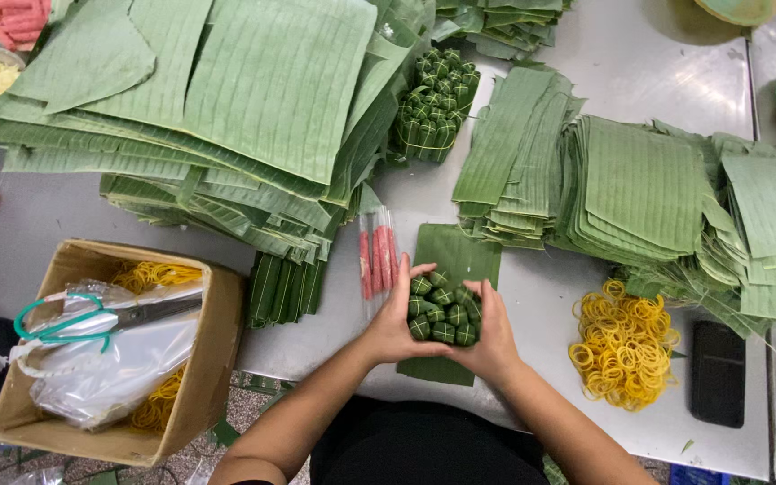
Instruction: The person folds banana leaves around small food items and secures them into bundles.
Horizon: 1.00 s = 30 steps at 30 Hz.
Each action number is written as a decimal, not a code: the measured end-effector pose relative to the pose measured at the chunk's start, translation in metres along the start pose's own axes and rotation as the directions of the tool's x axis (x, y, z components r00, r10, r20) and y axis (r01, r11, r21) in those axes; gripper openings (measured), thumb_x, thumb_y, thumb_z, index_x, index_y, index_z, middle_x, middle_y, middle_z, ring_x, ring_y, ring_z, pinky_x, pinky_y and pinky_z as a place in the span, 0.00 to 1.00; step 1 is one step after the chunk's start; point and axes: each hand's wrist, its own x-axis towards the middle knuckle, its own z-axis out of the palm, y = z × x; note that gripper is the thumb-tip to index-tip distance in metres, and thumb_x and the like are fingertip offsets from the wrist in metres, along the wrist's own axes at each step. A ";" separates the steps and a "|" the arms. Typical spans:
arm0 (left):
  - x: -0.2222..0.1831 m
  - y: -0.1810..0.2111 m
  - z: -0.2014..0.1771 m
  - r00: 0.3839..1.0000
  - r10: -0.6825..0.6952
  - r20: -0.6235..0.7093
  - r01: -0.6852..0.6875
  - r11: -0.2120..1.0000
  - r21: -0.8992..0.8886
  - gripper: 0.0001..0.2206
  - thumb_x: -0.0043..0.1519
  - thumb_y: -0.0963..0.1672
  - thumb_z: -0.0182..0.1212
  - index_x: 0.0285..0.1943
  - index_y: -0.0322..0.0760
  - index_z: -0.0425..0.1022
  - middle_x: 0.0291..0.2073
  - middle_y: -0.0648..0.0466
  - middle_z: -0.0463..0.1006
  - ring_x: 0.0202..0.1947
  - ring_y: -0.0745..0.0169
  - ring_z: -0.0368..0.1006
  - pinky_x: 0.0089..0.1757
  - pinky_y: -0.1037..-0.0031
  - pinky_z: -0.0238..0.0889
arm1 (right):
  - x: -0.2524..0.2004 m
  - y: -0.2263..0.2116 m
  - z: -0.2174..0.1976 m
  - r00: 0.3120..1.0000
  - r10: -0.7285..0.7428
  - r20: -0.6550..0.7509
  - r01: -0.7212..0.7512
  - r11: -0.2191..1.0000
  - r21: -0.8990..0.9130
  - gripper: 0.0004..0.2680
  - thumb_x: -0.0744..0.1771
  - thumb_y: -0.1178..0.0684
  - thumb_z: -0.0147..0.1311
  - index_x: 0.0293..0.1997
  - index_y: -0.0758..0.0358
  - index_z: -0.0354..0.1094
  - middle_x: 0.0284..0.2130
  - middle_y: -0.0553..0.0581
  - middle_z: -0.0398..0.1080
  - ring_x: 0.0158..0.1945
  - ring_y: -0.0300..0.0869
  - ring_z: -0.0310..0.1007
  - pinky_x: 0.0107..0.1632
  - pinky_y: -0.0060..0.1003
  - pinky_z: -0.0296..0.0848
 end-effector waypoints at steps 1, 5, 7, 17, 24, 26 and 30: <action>0.000 0.000 0.000 1.000 0.006 0.006 -0.006 1.000 -0.021 0.73 0.43 0.49 0.85 0.79 0.26 0.13 0.76 0.37 0.54 0.74 0.40 0.58 0.69 0.58 0.53 | -0.005 0.004 0.001 1.000 0.008 -0.002 -0.008 1.000 0.023 0.56 0.52 0.46 0.79 0.78 0.59 0.22 0.65 0.66 0.58 0.65 0.61 0.64 0.66 0.53 0.66; 0.002 -0.001 -0.004 0.999 0.045 0.025 -0.045 0.999 -0.029 0.71 0.43 0.50 0.84 0.81 0.28 0.18 0.78 0.37 0.53 0.75 0.39 0.57 0.69 0.57 0.52 | -0.010 -0.001 0.000 0.999 0.001 0.052 -0.020 0.928 0.371 0.55 0.60 0.46 0.75 0.76 0.56 0.05 0.77 0.76 0.41 0.75 0.61 0.58 0.70 0.49 0.66; 0.004 0.000 -0.005 0.998 0.045 0.053 -0.045 0.999 -0.017 0.71 0.43 0.51 0.84 0.82 0.29 0.20 0.78 0.37 0.53 0.76 0.37 0.53 0.70 0.55 0.48 | -0.003 -0.010 -0.006 0.992 0.052 0.111 -0.096 0.894 0.438 0.56 0.59 0.47 0.74 0.74 0.54 0.01 0.77 0.77 0.34 0.77 0.61 0.52 0.71 0.50 0.62; 0.018 0.009 0.002 0.989 0.140 -0.041 -0.134 0.982 0.134 0.70 0.31 0.57 0.85 0.81 0.31 0.39 0.74 0.37 0.53 0.77 0.33 0.48 0.71 0.52 0.44 | 0.029 -0.006 -0.034 0.969 -0.189 0.158 0.091 0.872 0.481 0.57 0.60 0.47 0.75 0.74 0.44 -0.01 0.81 0.74 0.25 0.81 0.57 0.49 0.75 0.45 0.62; 0.018 0.001 0.010 0.993 0.022 0.118 -0.032 0.996 0.080 0.76 0.31 0.58 0.85 0.84 0.30 0.30 0.80 0.35 0.45 0.80 0.32 0.42 0.73 0.52 0.41 | 0.023 0.003 -0.025 0.948 -0.002 0.318 -0.161 0.860 0.485 0.62 0.53 0.47 0.79 0.74 0.50 0.00 0.78 0.75 0.32 0.80 0.60 0.40 0.74 0.50 0.49; 0.017 -0.001 0.012 0.998 0.047 0.045 -0.045 0.998 -0.052 0.76 0.33 0.58 0.85 0.84 0.30 0.28 0.81 0.36 0.47 0.80 0.35 0.46 0.74 0.53 0.43 | 0.024 -0.004 -0.027 0.940 0.024 0.339 -0.203 0.840 0.504 0.63 0.52 0.47 0.80 0.74 0.53 -0.01 0.77 0.74 0.31 0.79 0.59 0.41 0.74 0.49 0.50; 0.021 -0.005 0.002 0.992 0.109 -0.070 -0.114 0.991 -0.077 0.77 0.30 0.57 0.84 0.83 0.31 0.26 0.80 0.36 0.46 0.78 0.36 0.47 0.73 0.54 0.43 | 0.034 -0.003 -0.033 0.970 0.032 0.240 -0.138 0.886 0.442 0.61 0.52 0.48 0.80 0.75 0.58 0.06 0.76 0.73 0.35 0.76 0.59 0.48 0.71 0.48 0.56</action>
